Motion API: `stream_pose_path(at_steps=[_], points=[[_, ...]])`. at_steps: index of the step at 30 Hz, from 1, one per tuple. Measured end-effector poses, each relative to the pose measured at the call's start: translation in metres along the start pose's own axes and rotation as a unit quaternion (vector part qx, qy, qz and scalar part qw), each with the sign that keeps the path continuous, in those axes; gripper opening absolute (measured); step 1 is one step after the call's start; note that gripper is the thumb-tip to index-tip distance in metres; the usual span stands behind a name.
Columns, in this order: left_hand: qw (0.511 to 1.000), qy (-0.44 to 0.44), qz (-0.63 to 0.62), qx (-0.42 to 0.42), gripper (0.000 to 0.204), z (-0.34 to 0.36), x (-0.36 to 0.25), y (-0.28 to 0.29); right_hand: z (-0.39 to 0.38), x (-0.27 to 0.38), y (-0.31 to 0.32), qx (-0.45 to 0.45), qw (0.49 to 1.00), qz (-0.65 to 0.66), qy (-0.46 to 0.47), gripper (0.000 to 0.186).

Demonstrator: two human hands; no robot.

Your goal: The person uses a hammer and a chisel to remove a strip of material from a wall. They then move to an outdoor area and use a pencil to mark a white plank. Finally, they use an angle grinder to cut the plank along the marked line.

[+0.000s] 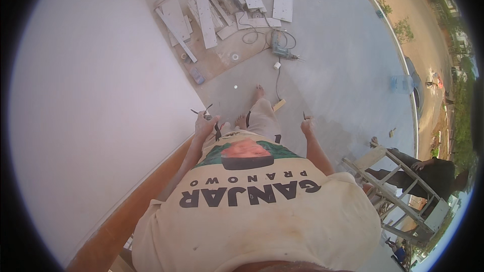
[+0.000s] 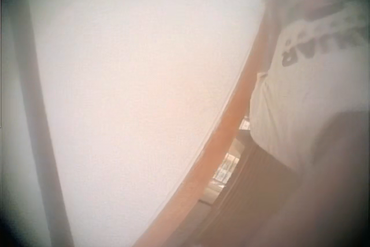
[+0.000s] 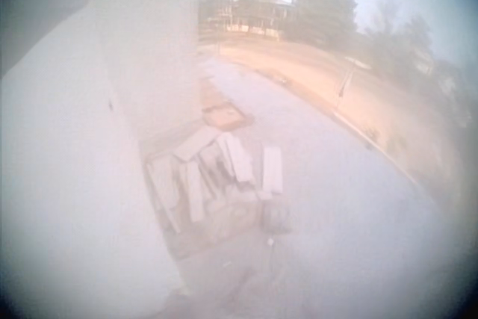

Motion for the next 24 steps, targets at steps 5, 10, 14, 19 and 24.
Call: stream_pose_path(at_steps=[5, 10, 14, 19, 24], points=[[0.994, 0.044, -0.097, 0.023, 0.072, 0.060, -0.089, -0.013, 0.141, 0.071, 0.048, -0.001, 0.983, 0.181, -0.031, 0.035], [0.987, 0.033, -0.157, 0.024, 0.060, 0.113, -0.150, -0.003, 0.229, 0.189, 0.021, 0.089, 0.980, 0.164, 0.067, 0.038], [0.965, 0.053, -0.257, 0.015, 0.054, 0.140, -0.188, 0.010, 0.200, 0.347, 0.020, 0.190, 0.963, 0.148, 0.124, 0.038], [0.935, 0.048, -0.347, 0.061, 0.054, 0.191, -0.226, 0.015, 0.176, 0.480, -0.011, 0.328, 0.917, 0.175, 0.145, 0.037], [0.950, 0.010, -0.303, 0.074, 0.056, 0.264, -0.257, 0.026, 0.182, 0.559, -0.066, 0.389, 0.896, 0.163, 0.136, 0.039]])
Point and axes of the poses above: each hand's wrist, its own z-axis towards the middle knuckle, its own y-axis out of the back of the hand, x = y × z, the point moved 9 cm from there along z, towards the middle knuckle, and after that the axes turned 7 degrees about z, right-handed, at the moved point
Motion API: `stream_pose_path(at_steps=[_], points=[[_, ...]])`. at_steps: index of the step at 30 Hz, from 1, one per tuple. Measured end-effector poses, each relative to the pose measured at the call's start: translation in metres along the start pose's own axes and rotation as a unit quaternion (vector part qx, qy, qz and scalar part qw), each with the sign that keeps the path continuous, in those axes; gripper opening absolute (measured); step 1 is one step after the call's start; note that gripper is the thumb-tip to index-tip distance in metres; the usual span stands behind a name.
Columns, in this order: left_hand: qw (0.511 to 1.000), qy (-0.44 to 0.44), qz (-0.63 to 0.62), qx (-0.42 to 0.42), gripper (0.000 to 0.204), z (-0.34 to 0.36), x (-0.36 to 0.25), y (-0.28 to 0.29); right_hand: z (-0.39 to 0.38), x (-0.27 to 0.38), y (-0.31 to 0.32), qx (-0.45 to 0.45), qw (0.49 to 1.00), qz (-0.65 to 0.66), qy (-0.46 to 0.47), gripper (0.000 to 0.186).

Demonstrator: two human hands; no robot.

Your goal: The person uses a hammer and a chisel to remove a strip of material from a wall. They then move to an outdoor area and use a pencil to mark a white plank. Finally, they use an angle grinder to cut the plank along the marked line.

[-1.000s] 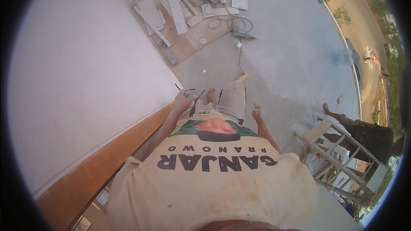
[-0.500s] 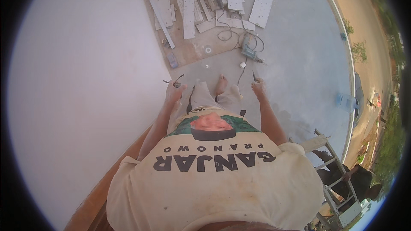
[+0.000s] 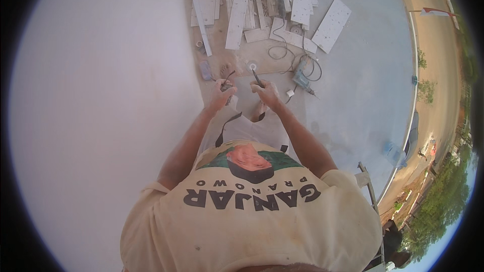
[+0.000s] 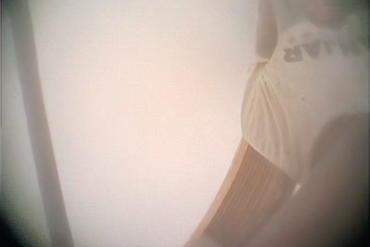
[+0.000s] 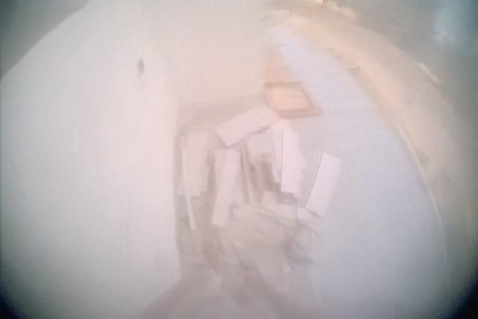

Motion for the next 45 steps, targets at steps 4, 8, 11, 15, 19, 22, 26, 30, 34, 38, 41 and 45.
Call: stream_pose_path(at_steps=[4, 8, 11, 15, 19, 22, 26, 30, 34, 38, 41, 45], points=[[0.992, -0.055, 0.114, 0.014, 0.052, 0.115, 0.028, 0.006, 0.100, -0.027, -0.010, 0.028, 0.994, -0.103, -0.010, 0.040], [0.975, 0.022, 0.218, -0.022, 0.051, 0.282, 0.113, 0.034, 0.266, -0.105, 0.006, 0.014, 0.986, -0.150, -0.067, 0.041], [0.970, 0.005, 0.236, -0.064, 0.048, 0.385, 0.145, 0.050, 0.393, -0.166, 0.007, -0.029, 0.991, -0.127, -0.021, 0.040], [0.966, 0.006, 0.251, -0.056, 0.041, 0.510, 0.201, 0.052, 0.540, -0.236, -0.007, -0.074, 0.976, -0.191, 0.066, 0.038], [0.994, 0.021, 0.104, 0.017, 0.032, 0.575, 0.261, 0.035, 0.590, -0.248, -0.042, -0.044, 0.988, -0.127, 0.081, 0.039], [0.994, -0.027, 0.098, 0.032, 0.030, 0.586, 0.270, 0.022, 0.602, -0.247, -0.058, 0.001, 0.981, -0.168, 0.102, 0.038], [0.984, -0.088, 0.153, -0.014, 0.035, 0.589, 0.250, 0.010, 0.621, -0.253, -0.047, -0.043, 0.979, -0.155, 0.124, 0.036], [0.974, -0.105, 0.184, -0.084, 0.038, 0.588, 0.254, 0.006, 0.623, -0.248, -0.041, -0.072, 0.961, -0.224, 0.145, 0.031], [0.986, -0.095, 0.097, -0.097, 0.040, 0.588, 0.244, 0.003, 0.623, -0.220, -0.032, -0.071, 0.960, -0.234, 0.137, 0.035], [0.972, -0.142, 0.108, -0.153, 0.042, 0.608, 0.227, 0.003, 0.629, -0.179, -0.020, -0.090, 0.919, -0.349, 0.159, 0.032], [0.957, -0.187, 0.118, -0.189, 0.042, 0.609, 0.234, 0.008, 0.597, -0.139, -0.029, -0.085, 0.917, -0.342, 0.188, 0.029], [0.958, -0.164, 0.130, -0.195, 0.039, 0.599, 0.238, 0.013, 0.574, -0.156, -0.057, 0.003, 0.910, -0.347, 0.226, 0.032]])
Point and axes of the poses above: each hand's wrist, its own z-axis towards the middle knuckle, its own y-axis out of the back of the hand, x = y × z, the point moved 9 cm from there along z, towards the middle knuckle, and after that the axes turned 7 degrees about z, right-handed, at the moved point
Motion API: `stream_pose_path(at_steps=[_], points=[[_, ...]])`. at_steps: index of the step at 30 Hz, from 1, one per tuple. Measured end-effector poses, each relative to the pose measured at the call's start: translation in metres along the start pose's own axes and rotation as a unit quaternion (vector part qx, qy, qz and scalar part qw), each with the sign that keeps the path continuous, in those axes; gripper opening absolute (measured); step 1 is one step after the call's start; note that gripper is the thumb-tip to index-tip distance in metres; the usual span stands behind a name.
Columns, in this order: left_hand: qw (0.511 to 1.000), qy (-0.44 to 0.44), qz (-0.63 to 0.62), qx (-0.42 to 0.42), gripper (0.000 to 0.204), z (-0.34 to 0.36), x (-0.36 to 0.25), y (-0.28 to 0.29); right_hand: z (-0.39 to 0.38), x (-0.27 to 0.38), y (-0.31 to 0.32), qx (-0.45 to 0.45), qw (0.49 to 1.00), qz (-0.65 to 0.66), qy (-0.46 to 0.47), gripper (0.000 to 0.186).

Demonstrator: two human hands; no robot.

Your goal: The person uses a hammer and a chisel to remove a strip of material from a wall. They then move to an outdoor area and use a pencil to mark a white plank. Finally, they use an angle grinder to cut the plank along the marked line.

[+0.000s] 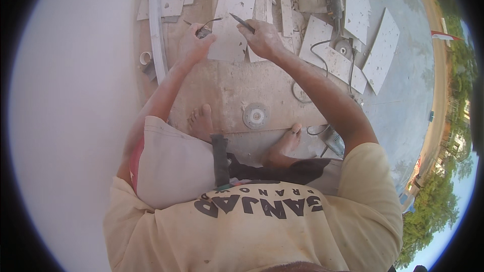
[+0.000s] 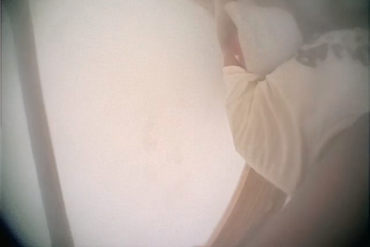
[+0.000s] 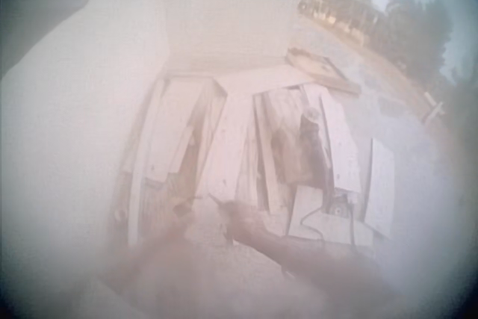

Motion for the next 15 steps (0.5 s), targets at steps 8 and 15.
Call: stream_pose_path(at_steps=[8, 15], points=[[0.964, 0.117, -0.229, 0.065, 0.025, -0.007, 0.052, 0.011, -0.112, -0.014, -0.116, 0.137, 0.929, -0.186, 0.288, 0.063], [0.964, 0.105, -0.230, 0.076, 0.020, -0.009, 0.041, 0.008, -0.097, -0.035, -0.091, 0.033, 0.949, -0.191, 0.249, 0.061]])
Point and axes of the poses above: each hand's wrist, its own z-axis towards the middle knuckle, its own y-axis out of the back of the hand, x = y × z, the point moved 9 cm from there along z, towards the middle knuckle, and after that the axes turned 7 degrees about z, right-handed, at the moved point
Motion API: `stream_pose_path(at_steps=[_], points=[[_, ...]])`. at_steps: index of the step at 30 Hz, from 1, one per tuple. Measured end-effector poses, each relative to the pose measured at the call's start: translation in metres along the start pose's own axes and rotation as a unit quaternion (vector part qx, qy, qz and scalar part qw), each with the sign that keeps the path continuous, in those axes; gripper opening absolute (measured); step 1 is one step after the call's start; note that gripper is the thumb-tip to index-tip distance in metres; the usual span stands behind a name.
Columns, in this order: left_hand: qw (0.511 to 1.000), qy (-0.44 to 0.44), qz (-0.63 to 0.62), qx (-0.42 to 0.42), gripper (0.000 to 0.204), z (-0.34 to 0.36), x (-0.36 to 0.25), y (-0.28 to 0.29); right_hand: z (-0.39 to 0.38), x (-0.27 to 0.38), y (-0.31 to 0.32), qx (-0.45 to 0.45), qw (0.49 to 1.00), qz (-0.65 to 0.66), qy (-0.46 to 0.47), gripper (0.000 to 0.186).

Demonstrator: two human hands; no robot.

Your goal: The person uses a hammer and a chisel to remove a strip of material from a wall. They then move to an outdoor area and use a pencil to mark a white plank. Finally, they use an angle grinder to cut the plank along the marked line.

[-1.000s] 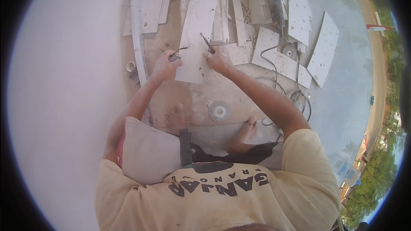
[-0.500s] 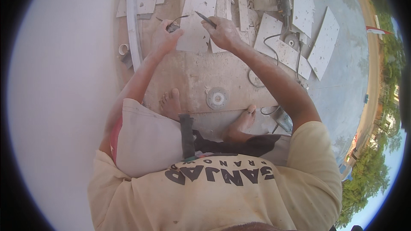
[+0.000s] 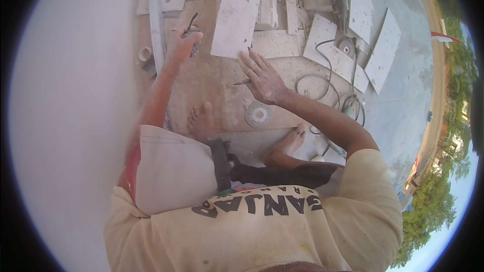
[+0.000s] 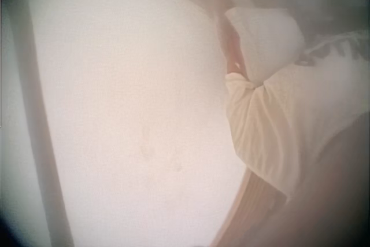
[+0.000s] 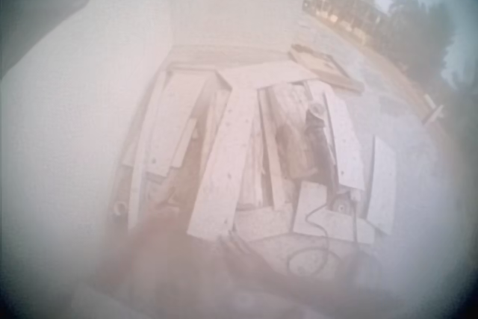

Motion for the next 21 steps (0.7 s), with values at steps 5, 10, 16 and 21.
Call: stream_pose_path(at_steps=[5, 10, 16, 21], points=[[0.999, 0.008, -0.014, 0.030, 0.024, 0.000, 0.009, -0.003, -0.003, 0.006, 0.025, -0.001, 0.999, 0.020, 0.045, 0.055], [0.996, -0.004, 0.068, 0.053, 0.031, -0.012, -0.010, -0.025, 0.024, -0.024, 0.040, -0.073, 0.986, 0.115, -0.093, 0.048], [0.993, -0.034, 0.111, 0.003, 0.034, -0.022, -0.016, -0.022, -0.018, 0.009, 0.012, 0.092, 0.991, 0.036, 0.085, 0.042], [0.973, -0.124, 0.190, -0.027, 0.039, -0.036, -0.036, -0.018, -0.009, -0.023, 0.059, 0.104, 0.959, 0.179, -0.193, 0.033]])
Point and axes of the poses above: each hand's wrist, its own z-axis towards the middle knuckle, its own y-axis out of the back of the hand, x = y × z, the point moved 9 cm from there along z, towards the middle knuckle, and after that the axes turned 7 degrees about z, right-handed, at the moved point
